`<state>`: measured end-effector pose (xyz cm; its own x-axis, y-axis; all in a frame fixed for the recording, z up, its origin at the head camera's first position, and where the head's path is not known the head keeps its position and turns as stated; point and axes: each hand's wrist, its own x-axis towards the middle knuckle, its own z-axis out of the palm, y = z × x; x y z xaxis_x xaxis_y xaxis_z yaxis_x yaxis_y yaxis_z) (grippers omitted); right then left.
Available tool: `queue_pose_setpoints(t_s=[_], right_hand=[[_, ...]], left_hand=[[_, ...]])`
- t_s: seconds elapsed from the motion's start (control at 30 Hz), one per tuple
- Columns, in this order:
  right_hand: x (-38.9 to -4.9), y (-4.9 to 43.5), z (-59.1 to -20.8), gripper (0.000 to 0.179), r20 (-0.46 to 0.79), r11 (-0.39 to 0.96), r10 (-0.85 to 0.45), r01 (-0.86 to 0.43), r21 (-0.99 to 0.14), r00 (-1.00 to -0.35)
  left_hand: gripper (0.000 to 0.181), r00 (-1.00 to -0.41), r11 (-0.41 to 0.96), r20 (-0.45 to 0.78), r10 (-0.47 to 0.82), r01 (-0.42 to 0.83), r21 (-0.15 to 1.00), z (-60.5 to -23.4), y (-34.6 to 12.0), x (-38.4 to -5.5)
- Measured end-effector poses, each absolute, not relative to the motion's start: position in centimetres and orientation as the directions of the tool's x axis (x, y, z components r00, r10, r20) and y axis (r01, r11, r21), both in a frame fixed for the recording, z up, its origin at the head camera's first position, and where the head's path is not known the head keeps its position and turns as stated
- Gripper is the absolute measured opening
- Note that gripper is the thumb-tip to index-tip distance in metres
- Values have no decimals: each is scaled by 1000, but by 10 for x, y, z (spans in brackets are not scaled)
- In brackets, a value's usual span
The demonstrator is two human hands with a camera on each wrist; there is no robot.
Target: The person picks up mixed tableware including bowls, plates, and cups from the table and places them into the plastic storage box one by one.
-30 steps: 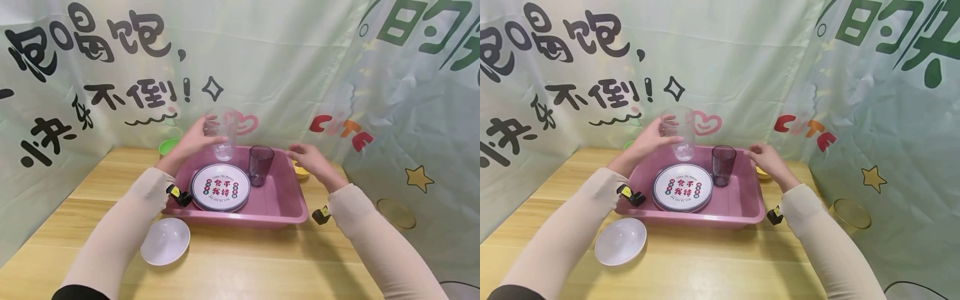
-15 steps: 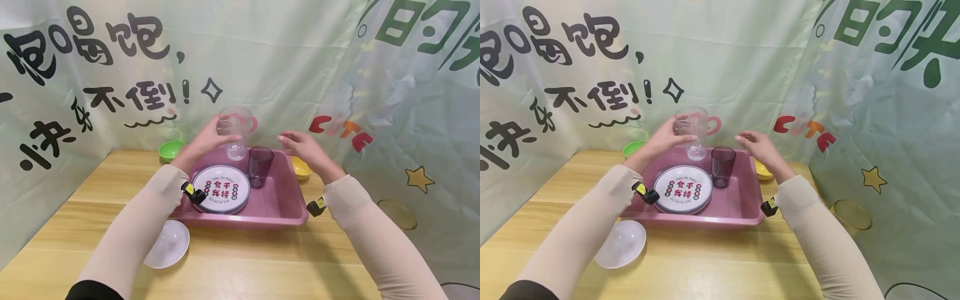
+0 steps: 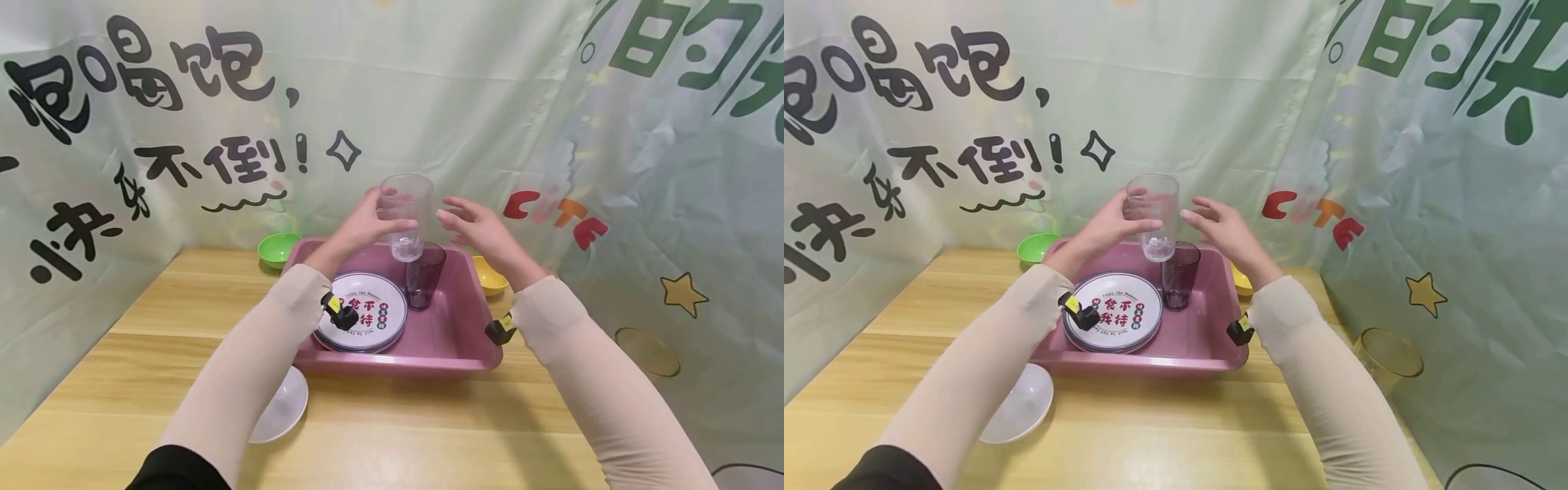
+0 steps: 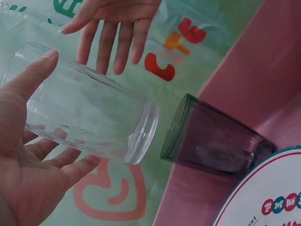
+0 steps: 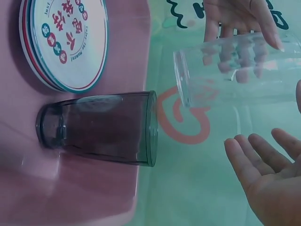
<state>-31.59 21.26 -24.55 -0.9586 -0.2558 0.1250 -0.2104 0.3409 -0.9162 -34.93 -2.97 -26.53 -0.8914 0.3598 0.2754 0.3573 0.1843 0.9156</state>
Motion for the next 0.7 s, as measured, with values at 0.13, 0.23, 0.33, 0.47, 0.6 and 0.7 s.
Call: queue_pose_setpoints(t_s=[0.13, 0.23, 0.33, 0.47, 0.6, 0.7], right_hand=[[-322, 209, -245, 75, 137, 324, -251, -216, -921, -958], [-325, 208, -245, 76, 148, 300, -248, -222, -928, -957], [-327, 207, -245, 78, 153, 287, -247, -223, -931, -957], [-329, 207, -246, 79, 162, 284, -252, -233, -930, -954], [-332, 207, -247, 77, 178, 272, -250, -246, -930, -952], [-334, 207, -249, 74, 182, 263, -243, -246, -933, -953]], left_hand=[[93, -892, 170, 281, 354, 357, 919, -267, -22, -353], [92, -893, 176, 275, 356, 354, 919, -268, -16, -357], [92, -895, 180, 258, 363, 339, 923, -269, -11, -360], [92, -895, 180, 260, 362, 341, 923, -269, -5, -364], [90, -894, 180, 271, 357, 350, 919, -268, 1, -368], [87, -897, 176, 276, 346, 351, 920, -269, 5, -372]])
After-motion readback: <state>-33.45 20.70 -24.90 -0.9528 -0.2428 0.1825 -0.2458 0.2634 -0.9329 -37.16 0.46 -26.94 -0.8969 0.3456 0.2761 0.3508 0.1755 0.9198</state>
